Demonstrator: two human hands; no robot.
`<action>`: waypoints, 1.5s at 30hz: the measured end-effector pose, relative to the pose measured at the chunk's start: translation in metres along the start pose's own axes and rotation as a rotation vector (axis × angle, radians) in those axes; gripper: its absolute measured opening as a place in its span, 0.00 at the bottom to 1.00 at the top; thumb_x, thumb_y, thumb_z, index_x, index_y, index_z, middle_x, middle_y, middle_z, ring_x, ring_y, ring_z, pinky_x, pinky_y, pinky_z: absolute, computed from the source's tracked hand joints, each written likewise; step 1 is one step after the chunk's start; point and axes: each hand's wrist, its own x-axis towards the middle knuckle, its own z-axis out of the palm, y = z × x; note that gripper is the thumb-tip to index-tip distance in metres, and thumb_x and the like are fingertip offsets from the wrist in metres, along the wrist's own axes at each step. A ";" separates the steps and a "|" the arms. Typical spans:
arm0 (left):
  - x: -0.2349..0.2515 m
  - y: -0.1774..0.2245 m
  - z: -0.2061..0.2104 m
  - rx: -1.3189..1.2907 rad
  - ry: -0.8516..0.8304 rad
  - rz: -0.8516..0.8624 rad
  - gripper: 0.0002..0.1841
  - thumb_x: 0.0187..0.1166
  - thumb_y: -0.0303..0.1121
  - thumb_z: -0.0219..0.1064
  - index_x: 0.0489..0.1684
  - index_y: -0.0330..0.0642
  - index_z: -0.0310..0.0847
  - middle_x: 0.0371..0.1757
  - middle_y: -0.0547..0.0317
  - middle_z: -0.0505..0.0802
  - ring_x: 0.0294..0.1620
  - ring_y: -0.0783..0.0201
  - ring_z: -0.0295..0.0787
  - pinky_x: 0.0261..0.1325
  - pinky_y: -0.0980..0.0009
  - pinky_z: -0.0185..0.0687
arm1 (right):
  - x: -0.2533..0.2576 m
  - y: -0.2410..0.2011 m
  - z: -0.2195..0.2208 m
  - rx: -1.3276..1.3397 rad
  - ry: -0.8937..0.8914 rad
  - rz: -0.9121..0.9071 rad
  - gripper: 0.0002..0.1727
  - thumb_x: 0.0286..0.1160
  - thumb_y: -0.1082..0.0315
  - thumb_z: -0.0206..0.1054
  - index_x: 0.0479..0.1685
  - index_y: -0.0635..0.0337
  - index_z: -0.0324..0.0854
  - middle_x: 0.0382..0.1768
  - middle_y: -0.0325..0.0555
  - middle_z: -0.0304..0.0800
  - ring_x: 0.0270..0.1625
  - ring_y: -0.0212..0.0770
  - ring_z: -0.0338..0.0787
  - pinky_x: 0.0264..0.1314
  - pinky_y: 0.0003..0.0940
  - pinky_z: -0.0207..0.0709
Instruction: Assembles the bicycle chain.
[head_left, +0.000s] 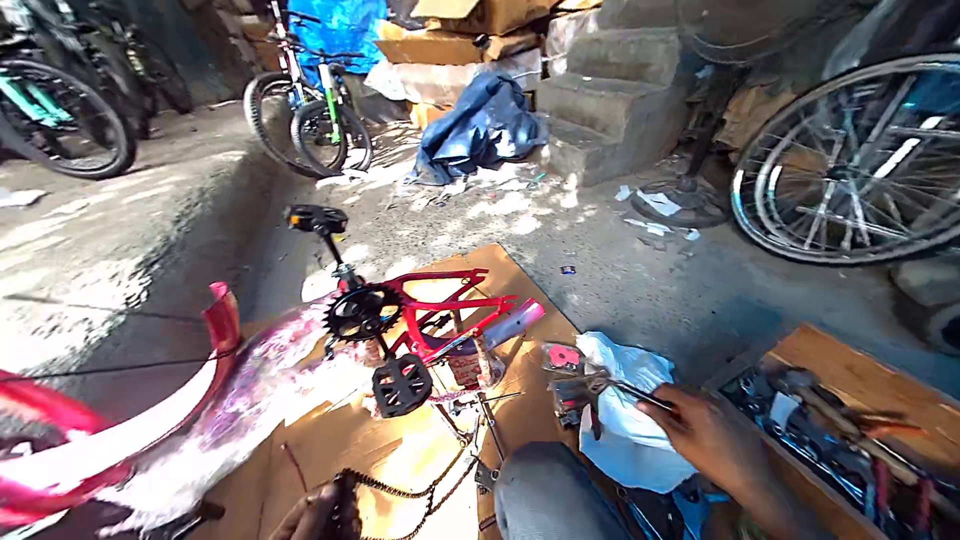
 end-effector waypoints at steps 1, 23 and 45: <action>-0.003 0.001 0.003 0.012 -0.006 0.006 0.15 0.90 0.31 0.50 0.43 0.41 0.85 0.31 0.62 0.91 0.29 0.69 0.86 0.37 0.70 0.86 | -0.006 0.007 -0.002 0.086 0.055 -0.038 0.22 0.79 0.43 0.65 0.41 0.54 0.88 0.33 0.49 0.89 0.34 0.52 0.89 0.36 0.62 0.82; -0.014 0.000 0.018 -0.425 -0.228 -0.013 0.14 0.86 0.36 0.63 0.51 0.32 0.87 0.51 0.45 0.91 0.42 0.63 0.89 0.48 0.68 0.88 | -0.103 -0.201 0.039 1.021 -0.868 -0.422 0.19 0.93 0.57 0.55 0.60 0.61 0.85 0.48 0.41 0.98 0.48 0.38 0.97 0.57 0.44 0.90; -0.013 -0.003 0.014 -0.311 -0.339 -0.014 0.14 0.86 0.36 0.64 0.47 0.32 0.90 0.40 0.47 0.92 0.37 0.64 0.90 0.48 0.67 0.89 | -0.091 -0.206 0.049 1.300 -1.165 -0.323 0.19 0.94 0.63 0.53 0.69 0.66 0.80 0.50 0.54 0.96 0.48 0.48 0.98 0.51 0.43 0.94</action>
